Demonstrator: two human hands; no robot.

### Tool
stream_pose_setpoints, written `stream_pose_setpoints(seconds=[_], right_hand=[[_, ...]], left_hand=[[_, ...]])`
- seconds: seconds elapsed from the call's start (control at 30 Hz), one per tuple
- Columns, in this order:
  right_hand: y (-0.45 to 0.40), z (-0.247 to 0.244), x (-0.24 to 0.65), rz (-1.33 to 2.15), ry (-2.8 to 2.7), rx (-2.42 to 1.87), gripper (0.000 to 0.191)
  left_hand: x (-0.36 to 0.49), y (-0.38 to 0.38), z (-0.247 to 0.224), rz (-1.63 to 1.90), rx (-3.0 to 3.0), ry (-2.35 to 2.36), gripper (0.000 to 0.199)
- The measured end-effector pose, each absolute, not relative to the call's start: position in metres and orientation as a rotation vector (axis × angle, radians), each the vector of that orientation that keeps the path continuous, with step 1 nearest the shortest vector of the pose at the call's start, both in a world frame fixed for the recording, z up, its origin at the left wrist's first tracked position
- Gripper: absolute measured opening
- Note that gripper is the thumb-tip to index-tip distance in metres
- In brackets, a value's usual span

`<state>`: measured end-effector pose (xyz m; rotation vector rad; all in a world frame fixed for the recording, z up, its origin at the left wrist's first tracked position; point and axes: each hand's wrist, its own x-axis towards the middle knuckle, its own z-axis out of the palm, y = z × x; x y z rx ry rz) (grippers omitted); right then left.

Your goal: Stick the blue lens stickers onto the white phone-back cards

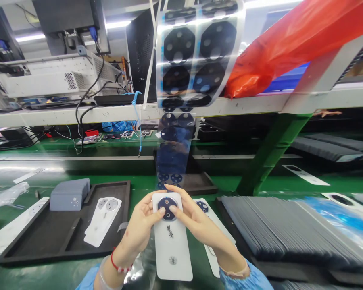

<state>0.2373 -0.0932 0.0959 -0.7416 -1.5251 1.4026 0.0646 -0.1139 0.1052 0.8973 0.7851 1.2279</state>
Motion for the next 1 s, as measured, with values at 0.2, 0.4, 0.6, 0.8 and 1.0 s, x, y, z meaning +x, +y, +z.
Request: stream_pose_setpoints(seconds=[0.2, 0.4, 0.6, 0.8, 1.0], right_hand=[[-0.094, 0.09, 0.221, 1.358, -1.345, -0.78, 0.034], [-0.093, 0.081, 0.213, 1.338, -1.249, -0.869, 0.03], [-0.099, 0.082, 0.217, 1.371, -1.264, -0.849, 0.028], [-0.097, 0.09, 0.227, 1.603, -1.365, -0.667, 0.048], [-0.093, 0.089, 0.228, 1.646, -1.392, -0.587, 0.066]], left_hand=[[0.069, -0.116, 0.102, 1.249, 0.953, 0.81, 0.044], [0.071, -0.117, 0.096, 1.233, 1.129, 0.796, 0.036], [0.069, -0.117, 0.105, 1.256, 1.083, 0.815, 0.034], [0.065, -0.114, 0.104, 1.31, 0.956, 0.845, 0.039], [0.063, -0.111, 0.103, 1.343, 0.936, 0.852, 0.042]])
